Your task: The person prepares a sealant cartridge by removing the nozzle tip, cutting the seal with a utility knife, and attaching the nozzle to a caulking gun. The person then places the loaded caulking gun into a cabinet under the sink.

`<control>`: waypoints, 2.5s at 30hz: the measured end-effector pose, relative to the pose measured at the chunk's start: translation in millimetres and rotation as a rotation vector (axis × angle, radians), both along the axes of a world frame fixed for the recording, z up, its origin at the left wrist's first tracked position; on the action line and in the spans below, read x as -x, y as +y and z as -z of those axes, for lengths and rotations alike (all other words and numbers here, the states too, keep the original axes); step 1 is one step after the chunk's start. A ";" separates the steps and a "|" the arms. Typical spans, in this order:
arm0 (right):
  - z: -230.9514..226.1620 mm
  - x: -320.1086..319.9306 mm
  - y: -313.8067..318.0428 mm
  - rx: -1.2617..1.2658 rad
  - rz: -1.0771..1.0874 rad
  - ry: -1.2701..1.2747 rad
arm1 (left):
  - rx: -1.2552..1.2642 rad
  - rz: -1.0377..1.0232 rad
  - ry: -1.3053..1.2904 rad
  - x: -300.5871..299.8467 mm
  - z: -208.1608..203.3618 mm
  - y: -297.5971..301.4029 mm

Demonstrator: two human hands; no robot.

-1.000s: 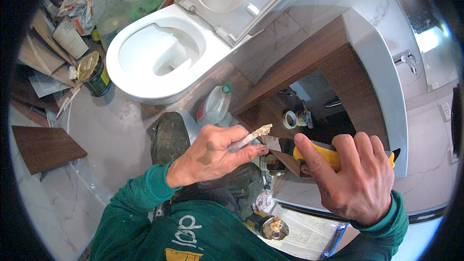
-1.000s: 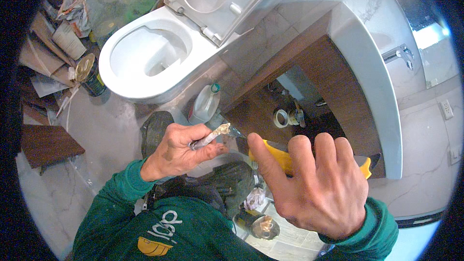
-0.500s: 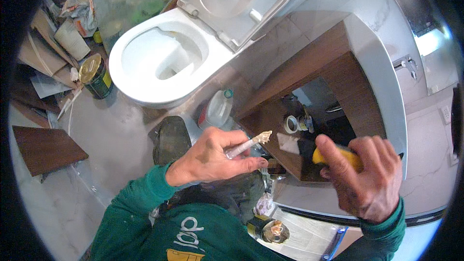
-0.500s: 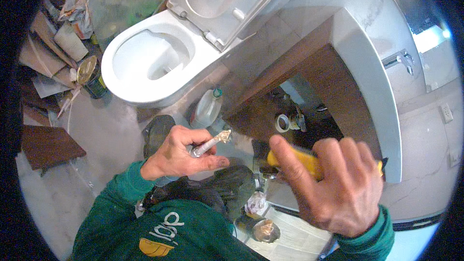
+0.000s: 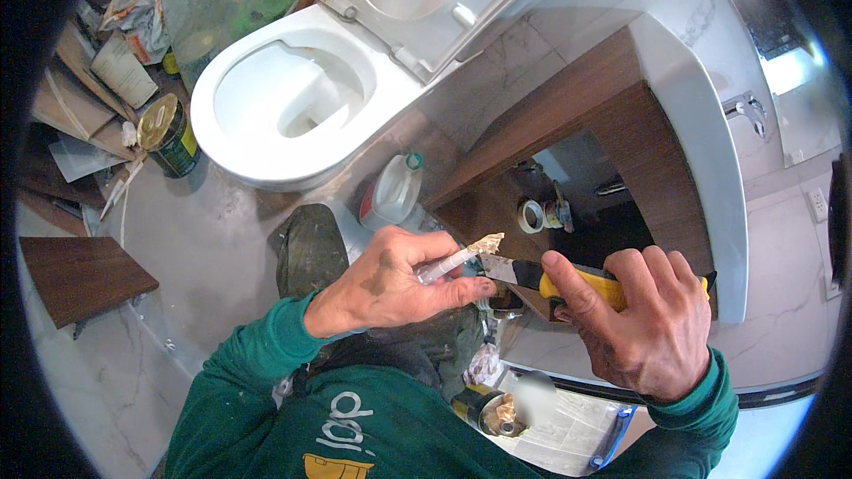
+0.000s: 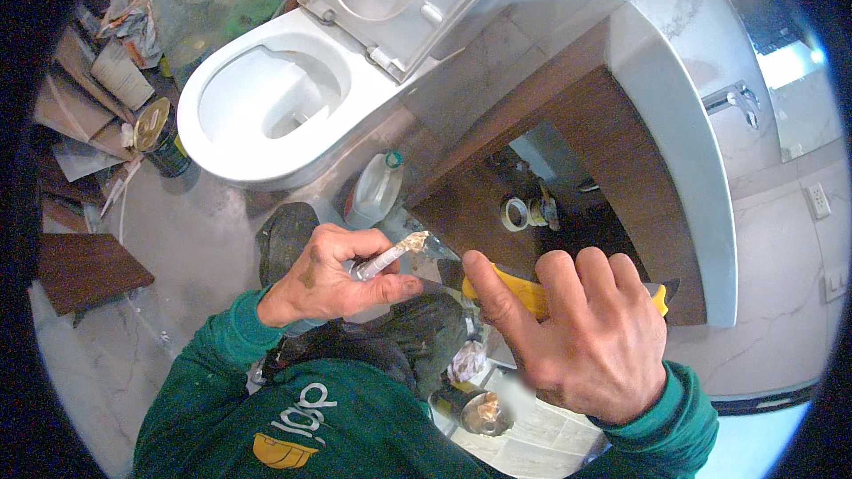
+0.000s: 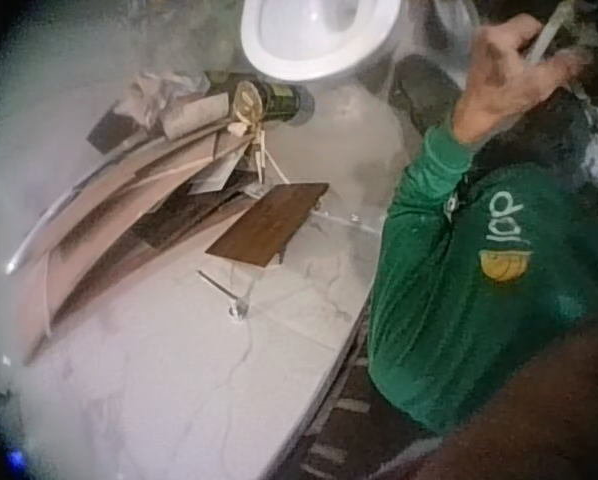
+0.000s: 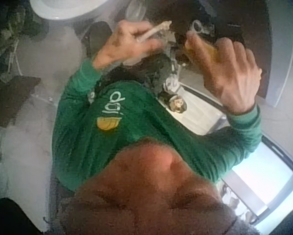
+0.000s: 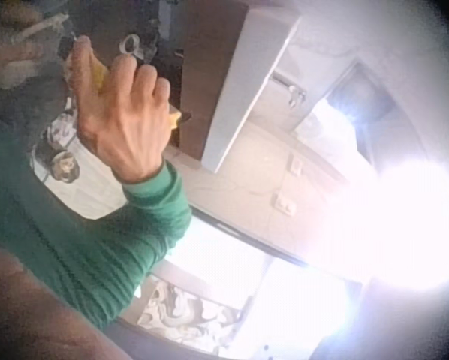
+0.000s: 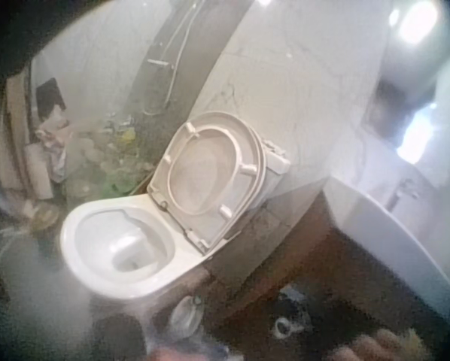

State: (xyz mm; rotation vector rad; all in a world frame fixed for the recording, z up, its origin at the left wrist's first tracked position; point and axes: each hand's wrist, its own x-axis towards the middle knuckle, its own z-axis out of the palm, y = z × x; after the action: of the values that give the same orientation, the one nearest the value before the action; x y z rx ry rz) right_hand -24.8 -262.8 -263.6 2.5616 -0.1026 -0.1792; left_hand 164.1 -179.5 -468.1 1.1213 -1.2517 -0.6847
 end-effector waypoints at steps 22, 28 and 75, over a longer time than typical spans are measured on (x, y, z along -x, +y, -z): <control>-7.2 24.7 1.0 -0.153 0.229 -0.177 | -0.088 0.017 0.017 -9.8 1.5 1.8; 158.7 125.6 -51.1 -0.777 0.826 -0.569 | -0.101 0.042 0.151 -24.1 6.5 7.0; 129.8 -100.3 -15.5 -1.305 -0.233 -1.329 | 0.123 -0.187 0.194 -43.5 -53.8 8.6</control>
State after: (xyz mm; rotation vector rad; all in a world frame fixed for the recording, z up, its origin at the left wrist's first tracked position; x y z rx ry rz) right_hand 75.6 -278.3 -393.4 3.2601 -0.2138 2.1872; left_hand 207.6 -170.9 -414.3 1.0297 -0.9969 -0.5535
